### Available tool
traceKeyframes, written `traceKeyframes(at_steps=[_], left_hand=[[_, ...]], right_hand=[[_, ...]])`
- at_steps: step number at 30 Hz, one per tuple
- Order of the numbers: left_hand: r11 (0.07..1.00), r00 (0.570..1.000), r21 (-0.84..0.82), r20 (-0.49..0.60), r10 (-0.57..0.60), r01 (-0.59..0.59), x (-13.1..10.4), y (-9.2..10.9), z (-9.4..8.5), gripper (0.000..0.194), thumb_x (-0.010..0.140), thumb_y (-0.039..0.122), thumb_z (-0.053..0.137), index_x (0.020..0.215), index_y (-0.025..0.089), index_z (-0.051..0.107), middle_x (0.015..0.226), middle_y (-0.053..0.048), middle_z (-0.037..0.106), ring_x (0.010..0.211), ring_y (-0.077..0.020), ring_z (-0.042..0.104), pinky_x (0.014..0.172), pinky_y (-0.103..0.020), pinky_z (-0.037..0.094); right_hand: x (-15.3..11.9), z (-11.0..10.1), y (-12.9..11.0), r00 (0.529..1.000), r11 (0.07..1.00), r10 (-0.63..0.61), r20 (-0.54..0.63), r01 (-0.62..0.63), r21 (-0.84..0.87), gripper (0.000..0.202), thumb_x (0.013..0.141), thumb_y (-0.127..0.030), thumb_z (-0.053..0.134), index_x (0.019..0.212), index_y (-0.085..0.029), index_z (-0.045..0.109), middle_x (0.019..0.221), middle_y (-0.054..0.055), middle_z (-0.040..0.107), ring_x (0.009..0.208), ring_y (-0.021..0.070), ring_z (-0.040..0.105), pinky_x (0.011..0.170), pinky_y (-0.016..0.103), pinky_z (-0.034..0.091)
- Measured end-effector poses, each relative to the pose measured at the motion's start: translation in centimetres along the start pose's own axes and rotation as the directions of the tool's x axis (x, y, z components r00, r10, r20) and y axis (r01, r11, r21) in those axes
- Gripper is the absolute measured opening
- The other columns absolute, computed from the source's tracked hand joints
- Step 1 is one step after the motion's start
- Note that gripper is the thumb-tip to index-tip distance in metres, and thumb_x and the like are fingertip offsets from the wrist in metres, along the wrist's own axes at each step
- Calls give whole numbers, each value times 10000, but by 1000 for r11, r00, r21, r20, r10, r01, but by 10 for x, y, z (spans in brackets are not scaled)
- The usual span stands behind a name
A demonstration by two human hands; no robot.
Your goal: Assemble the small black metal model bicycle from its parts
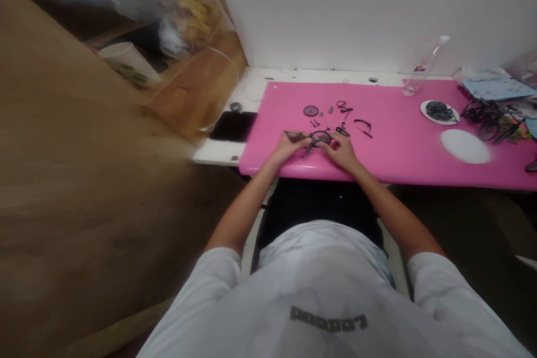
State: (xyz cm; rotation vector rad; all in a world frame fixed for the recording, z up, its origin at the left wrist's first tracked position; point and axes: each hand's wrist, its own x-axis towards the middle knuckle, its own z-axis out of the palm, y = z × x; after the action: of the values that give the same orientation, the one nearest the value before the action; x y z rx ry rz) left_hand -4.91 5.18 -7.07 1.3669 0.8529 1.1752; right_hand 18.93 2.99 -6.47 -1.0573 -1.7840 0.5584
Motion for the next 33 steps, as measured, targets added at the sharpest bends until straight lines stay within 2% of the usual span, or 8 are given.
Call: traceKeyframes(at_steps=[3, 7, 13, 17, 21, 27, 30, 33], left_hand=[[999, 1000, -36, -8, -17, 17, -1, 1, 1, 573, 718, 502, 1024, 1118, 127, 856, 1044, -128, 858, 816, -205, 801, 813, -346, 684], [999, 999, -47, -45, -29, 27, 1, 1, 1, 525, 722, 482, 1027, 1059, 114, 863, 978, -131, 853, 762, -193, 786, 786, -340, 677], [993, 988, -118, -152, -10, -8, 8, -9, -1, 515, 707, 483, 1027, 1054, 141, 860, 959, -109, 853, 798, -186, 792, 817, -329, 672], [991, 980, -137, -197, -16, -12, 9, -9, 0, 506, 715, 485, 1019, 1047, 142, 853, 997, -120, 854, 838, -202, 803, 815, -333, 672], [985, 976, -172, -216, -36, -2, 9, -6, 1, 520, 735, 500, 1004, 1082, 143, 851, 1088, -135, 856, 846, -182, 797, 757, -293, 659], [973, 970, -229, -230, -75, 21, 10, -6, 1, 541, 723, 532, 1005, 1064, 143, 846, 1119, -141, 858, 757, -143, 756, 643, -252, 626], [973, 966, -227, -244, -85, 28, 10, -5, 2, 525, 703, 533, 1013, 1025, 153, 847, 1139, -141, 858, 755, -139, 751, 635, -246, 622], [971, 967, -236, -237, -94, 37, 10, -3, 3, 531, 706, 525, 1014, 1048, 153, 851, 1142, -147, 856, 749, -145, 751, 619, -257, 622]], right_hand=[[-1, -1, -3, 1000, 1000, -8, 2, 8, -1, 446, 944, -666, 785, 1094, -251, 849, 1037, 77, 830, 950, 271, 717, 897, 435, 588], [-1, -2, -8, 999, 1000, 6, 32, -6, -7, 437, 951, -688, 768, 1081, -277, 837, 1057, 69, 819, 977, 276, 702, 959, 457, 585], [0, -2, -7, 994, 997, 47, 100, -42, -58, 616, 806, -806, 844, 1097, -265, 805, 1048, 91, 776, 992, 304, 673, 930, 482, 587], [-1, -1, -2, 997, 998, 31, 71, -28, -54, 644, 915, -850, 688, 1174, -270, 788, 1092, 113, 773, 1039, 321, 680, 984, 517, 583], [-1, 0, 1, 998, 998, 27, -52, -30, -59, 564, 1061, -719, 542, 1322, -264, 749, 1230, 130, 774, 1112, 306, 689, 1055, 521, 576], [2, 1, 13, 977, 990, 89, -194, -108, -95, 317, 1033, -450, 577, 1173, -239, 766, 1200, 135, 775, 1143, 302, 682, 1011, 499, 601], [6, -2, 21, 974, 976, 104, -202, -140, -168, 299, 1003, -355, 551, 1169, -235, 769, 1214, 144, 779, 1181, 324, 672, 1078, 545, 575], [12, -16, 27, 989, 940, 81, -124, -117, -322, 356, 976, -295, 558, 1257, -223, 764, 1227, 164, 778, 1255, 375, 633, 1201, 635, 477]])
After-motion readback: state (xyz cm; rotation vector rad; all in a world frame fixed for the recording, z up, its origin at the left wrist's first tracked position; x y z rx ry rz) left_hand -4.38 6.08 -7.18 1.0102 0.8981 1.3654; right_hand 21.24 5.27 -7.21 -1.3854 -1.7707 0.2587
